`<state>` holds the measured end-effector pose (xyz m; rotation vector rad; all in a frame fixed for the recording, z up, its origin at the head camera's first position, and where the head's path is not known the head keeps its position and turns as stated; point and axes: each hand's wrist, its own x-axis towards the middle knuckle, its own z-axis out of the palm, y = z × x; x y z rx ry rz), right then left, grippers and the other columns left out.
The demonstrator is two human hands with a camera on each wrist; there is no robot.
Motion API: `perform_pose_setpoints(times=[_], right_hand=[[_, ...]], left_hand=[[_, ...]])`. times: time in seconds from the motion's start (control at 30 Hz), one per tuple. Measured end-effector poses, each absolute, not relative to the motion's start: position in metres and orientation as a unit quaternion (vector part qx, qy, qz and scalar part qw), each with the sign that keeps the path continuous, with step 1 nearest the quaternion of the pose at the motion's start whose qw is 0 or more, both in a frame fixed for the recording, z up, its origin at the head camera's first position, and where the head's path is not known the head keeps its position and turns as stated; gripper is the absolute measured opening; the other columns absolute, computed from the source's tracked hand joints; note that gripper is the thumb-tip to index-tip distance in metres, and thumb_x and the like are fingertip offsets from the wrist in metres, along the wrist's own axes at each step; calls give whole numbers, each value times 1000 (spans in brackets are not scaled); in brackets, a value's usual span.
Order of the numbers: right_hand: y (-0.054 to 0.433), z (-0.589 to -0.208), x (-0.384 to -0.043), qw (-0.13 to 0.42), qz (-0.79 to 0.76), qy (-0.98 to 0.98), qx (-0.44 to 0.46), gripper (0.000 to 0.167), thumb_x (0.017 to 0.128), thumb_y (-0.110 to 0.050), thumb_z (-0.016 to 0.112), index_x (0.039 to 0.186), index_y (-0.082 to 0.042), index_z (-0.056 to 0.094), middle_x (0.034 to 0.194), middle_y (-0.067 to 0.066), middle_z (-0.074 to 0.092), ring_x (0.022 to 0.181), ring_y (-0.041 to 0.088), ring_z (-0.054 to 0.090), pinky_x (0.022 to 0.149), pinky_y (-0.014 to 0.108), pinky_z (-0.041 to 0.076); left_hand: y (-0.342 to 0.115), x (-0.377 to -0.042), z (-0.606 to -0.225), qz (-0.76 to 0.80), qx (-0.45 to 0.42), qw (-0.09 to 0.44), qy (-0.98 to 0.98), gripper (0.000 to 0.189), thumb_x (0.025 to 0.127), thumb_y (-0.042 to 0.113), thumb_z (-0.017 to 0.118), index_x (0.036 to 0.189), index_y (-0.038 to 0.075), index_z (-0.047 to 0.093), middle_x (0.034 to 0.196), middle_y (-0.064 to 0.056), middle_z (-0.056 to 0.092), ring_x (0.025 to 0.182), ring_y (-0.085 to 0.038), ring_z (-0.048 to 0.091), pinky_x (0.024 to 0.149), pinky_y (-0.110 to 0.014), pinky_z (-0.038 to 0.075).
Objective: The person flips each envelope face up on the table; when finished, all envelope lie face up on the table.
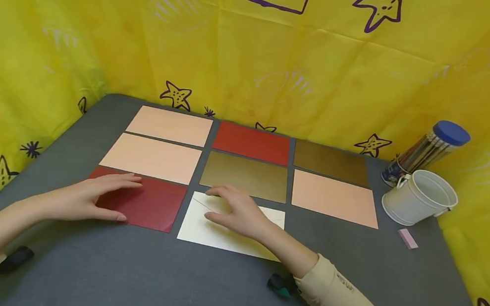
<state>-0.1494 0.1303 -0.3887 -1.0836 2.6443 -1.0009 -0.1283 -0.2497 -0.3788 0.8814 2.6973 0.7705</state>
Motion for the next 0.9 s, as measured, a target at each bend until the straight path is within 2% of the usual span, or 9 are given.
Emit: perform_pose_setpoints(times=[0.1,0.2,0.3,0.37,0.47,0.57,0.7,0.8,0.9], right_hand=[[111,-387,-150,70,-297,868,-392,52,89,-33,71,134,-12,57,140,2,52,132,18,44,107,42,38],[93,-385,-149,78,-251,863,-431,59,90,-37,70,140,-11,52,147,5,46,136,19,39,109,38,36],[75,-384,-148,87,-199,861,-459,70,90,-42,70,146,-9,44,153,8,37,141,19,33,110,34,34],[64,-384,-147,94,-159,864,-468,76,90,-46,67,150,-9,38,157,9,31,144,20,27,112,33,32],[51,-385,-146,104,-99,869,-473,83,91,-52,62,153,-8,29,160,11,22,147,22,19,114,32,26],[43,-387,-147,110,-54,871,-476,86,93,-56,56,155,-6,23,161,13,17,147,26,16,116,32,21],[38,-389,-146,118,-15,870,-479,93,91,-64,51,155,-4,20,161,16,13,147,27,13,116,31,18],[37,-389,-145,117,8,868,-482,99,89,-70,50,155,-3,18,161,16,12,148,27,11,116,30,19],[37,-388,-144,112,22,865,-488,102,87,-72,49,154,-1,18,160,18,12,148,29,11,116,30,20]], left_hand=[[-275,-122,-379,244,277,100,924,80,80,58,71,147,22,44,154,-3,35,141,-27,29,106,-33,34],[-294,-119,-382,239,266,88,930,83,80,55,73,149,21,41,156,-6,32,143,-30,26,104,-11,21],[-307,-119,-386,233,262,81,933,84,81,52,74,150,19,39,156,-11,30,142,-34,27,97,-1,9],[-312,-119,-389,224,256,84,937,84,82,53,73,151,19,38,157,-11,29,141,-35,28,99,-3,11],[-315,-119,-391,209,245,93,942,85,82,56,70,152,22,36,158,-9,27,141,-35,30,104,-11,20],[-316,-119,-392,193,239,96,947,84,82,59,68,151,24,37,158,-6,27,140,-33,31,105,-25,30],[-316,-118,-392,168,244,89,951,82,82,61,66,151,24,38,158,-5,28,139,-32,34,102,-42,38],[-315,-116,-391,155,254,78,952,81,83,60,65,150,23,40,157,-6,30,137,-33,38,98,-49,40],[-314,-115,-390,138,276,57,949,78,85,57,66,149,19,42,155,-9,33,134,-34,42,97,-49,43]])
